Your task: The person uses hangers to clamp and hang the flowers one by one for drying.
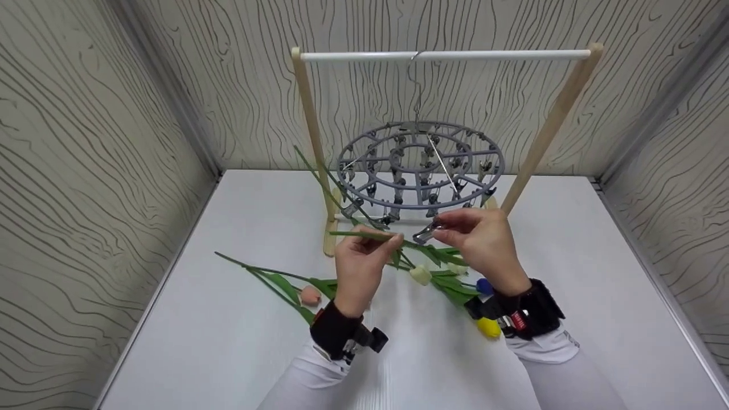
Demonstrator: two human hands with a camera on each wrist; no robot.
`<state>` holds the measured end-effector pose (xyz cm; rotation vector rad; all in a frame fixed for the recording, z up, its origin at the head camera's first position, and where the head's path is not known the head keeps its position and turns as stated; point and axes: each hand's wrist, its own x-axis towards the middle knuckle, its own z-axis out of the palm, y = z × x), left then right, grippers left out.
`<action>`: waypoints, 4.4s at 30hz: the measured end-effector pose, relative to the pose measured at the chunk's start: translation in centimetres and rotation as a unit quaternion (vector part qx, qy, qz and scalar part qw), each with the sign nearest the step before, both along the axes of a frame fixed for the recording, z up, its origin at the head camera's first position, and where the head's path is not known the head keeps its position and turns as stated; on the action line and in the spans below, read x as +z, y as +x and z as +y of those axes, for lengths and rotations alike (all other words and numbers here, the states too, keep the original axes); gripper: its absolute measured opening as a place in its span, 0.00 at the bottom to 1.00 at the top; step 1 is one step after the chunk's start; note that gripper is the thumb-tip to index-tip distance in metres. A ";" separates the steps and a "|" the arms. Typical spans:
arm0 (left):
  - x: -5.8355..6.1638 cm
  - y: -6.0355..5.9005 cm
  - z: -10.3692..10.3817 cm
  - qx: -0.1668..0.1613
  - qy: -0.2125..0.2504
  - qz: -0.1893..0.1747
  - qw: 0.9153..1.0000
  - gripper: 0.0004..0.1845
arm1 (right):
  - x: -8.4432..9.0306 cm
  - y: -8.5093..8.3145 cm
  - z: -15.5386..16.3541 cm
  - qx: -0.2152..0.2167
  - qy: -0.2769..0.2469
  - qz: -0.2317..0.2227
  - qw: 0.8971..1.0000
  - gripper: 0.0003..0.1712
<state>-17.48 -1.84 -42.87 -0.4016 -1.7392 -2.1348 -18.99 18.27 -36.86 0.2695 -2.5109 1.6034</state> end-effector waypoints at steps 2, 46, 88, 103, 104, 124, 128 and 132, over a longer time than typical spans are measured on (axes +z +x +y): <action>0.0 -0.2 0.2 -0.003 0.007 -0.003 1.000 0.07 | 0.1 0.1 -0.2 -0.002 0.003 0.001 1.000 0.13; -1.1 -1.6 -0.4 -0.002 0.016 -0.074 0.997 0.13 | -1.6 -1.6 -0.8 0.079 0.009 -0.043 0.996 0.18; -6.6 0.1 -4.4 0.035 -0.081 -0.175 0.981 0.15 | -5.9 -4.6 -0.2 0.085 0.079 -0.075 0.990 0.25; -7.4 0.6 -5.4 0.046 -0.094 -0.185 0.977 0.15 | -7.1 -2.4 3.6 0.046 0.095 -0.044 0.993 0.23; -7.5 0.7 -5.5 0.045 -0.106 -0.186 0.976 0.15 | -7.3 -2.0 3.9 0.034 0.108 -0.031 0.993 0.22; -10.5 3.0 -6.4 -0.006 -0.274 -0.145 0.951 0.13 | -16.3 2.5 5.2 -0.016 0.329 0.041 0.943 0.14; -10.6 3.2 -6.3 -0.011 -0.285 -0.147 0.947 0.11 | -17.3 2.2 4.8 -0.017 0.351 0.048 0.935 0.17; -10.9 3.5 -6.4 -0.010 -0.300 -0.144 0.943 0.10 | -18.1 1.8 4.5 -0.019 0.369 0.054 0.928 0.17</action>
